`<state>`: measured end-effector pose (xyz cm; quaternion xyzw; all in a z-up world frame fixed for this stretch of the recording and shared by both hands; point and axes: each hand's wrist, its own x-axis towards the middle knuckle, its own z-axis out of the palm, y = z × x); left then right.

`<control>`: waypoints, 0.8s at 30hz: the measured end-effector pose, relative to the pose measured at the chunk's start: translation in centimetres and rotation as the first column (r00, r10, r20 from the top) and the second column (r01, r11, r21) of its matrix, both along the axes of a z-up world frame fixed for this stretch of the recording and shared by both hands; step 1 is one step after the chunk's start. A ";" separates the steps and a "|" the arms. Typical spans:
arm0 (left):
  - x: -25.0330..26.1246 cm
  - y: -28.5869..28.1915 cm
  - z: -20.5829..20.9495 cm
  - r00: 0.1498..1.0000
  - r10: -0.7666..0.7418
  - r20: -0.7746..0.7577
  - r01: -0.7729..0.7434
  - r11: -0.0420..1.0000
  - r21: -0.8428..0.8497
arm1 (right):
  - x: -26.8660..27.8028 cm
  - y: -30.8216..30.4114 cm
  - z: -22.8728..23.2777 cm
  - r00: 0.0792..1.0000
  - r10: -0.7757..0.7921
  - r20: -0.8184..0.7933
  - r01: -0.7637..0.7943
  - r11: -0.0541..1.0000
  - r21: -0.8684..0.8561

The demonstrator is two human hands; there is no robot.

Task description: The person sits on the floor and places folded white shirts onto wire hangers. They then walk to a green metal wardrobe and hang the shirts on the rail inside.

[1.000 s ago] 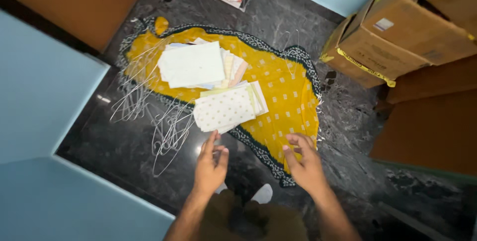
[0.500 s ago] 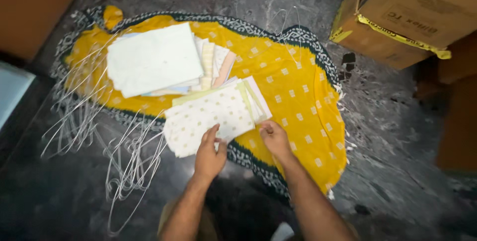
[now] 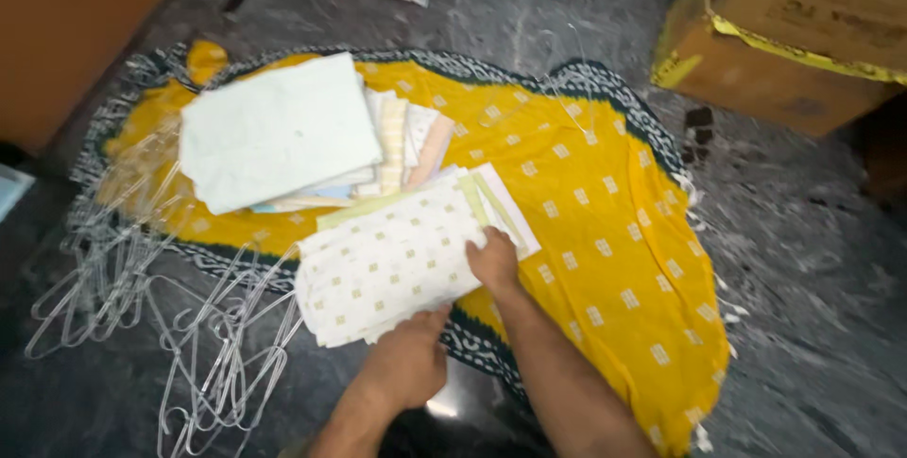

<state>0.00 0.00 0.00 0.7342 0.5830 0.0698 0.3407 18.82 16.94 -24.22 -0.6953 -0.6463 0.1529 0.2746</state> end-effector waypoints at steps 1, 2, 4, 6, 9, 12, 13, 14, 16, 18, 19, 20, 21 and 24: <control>-0.1 -0.2 0.0 1.000 -0.013 0.006 0.013 1.000 0.007 | 0.0 0.3 -0.4 0.995 -0.025 -0.098 0.020 0.999 -0.049; -0.4 -0.2 -0.1 1.000 -0.025 0.011 0.025 1.000 0.014 | 0.2 0.7 -0.8 0.980 -0.053 -0.193 0.034 0.994 -0.101; -0.9 0.0 -0.3 1.000 -0.009 -0.020 0.009 1.000 0.004 | 0.5 0.7 -0.7 0.959 -0.059 -0.276 0.017 0.988 -0.153; -1.3 0.3 -0.3 0.996 0.015 -0.090 -0.015 1.000 -0.003 | 0.3 1.2 0.7 0.963 -0.021 -0.270 -0.018 0.990 -0.138; -1.1 1.1 0.1 0.983 0.099 -0.156 -0.084 0.992 0.099 | -0.8 1.0 5.0 0.947 0.066 -0.316 -0.084 0.996 -0.044; -0.5 1.7 0.5 0.976 0.214 -0.029 -0.193 0.925 0.327 | -2.3 0.1 10.9 0.900 0.159 -0.406 -0.152 0.987 0.049; -0.3 1.9 0.8 0.969 0.249 0.002 -0.233 0.903 0.360 | -2.8 -0.3 12.9 0.880 0.182 -0.438 -0.177 0.983 0.053; 0.0 1.9 1.0 0.959 0.282 0.035 -0.273 0.879 0.391 | -3.3 -0.8 14.9 0.859 0.205 -0.470 -0.201 0.978 0.059; 0.4 2.1 1.5 0.944 0.318 0.086 -0.324 0.846 0.424 | -4.1 -1.7 18.4 0.818 0.256 -0.515 -0.245 0.965 0.091; 0.1 1.9 1.8 0.929 0.337 0.150 -0.367 0.799 0.477 | -4.8 -3.0 21.6 0.785 0.308 -0.538 -0.277 0.951 0.140; 0.0 1.9 1.9 0.922 0.336 0.194 -0.388 0.769 0.508 | -4.9 -3.5 23.2 0.756 0.331 -0.564 -0.292 0.943 0.162; -0.3 1.8 1.9 0.913 0.332 0.238 -0.409 0.739 0.536 | -5.0 -4.0 24.7 0.726 0.355 -0.589 -0.307 0.934 0.185; -0.4 1.9 1.8 0.898 0.341 0.279 -0.440 0.734 0.518 | -4.9 -4.4 26.3 0.695 0.380 -0.611 -0.320 0.924 0.210; -1.3 1.9 1.0 0.847 0.350 0.400 -0.517 0.714 0.472 | -4.0 -6.3 30.9 0.733 0.323 -0.599 -0.292 0.944 0.152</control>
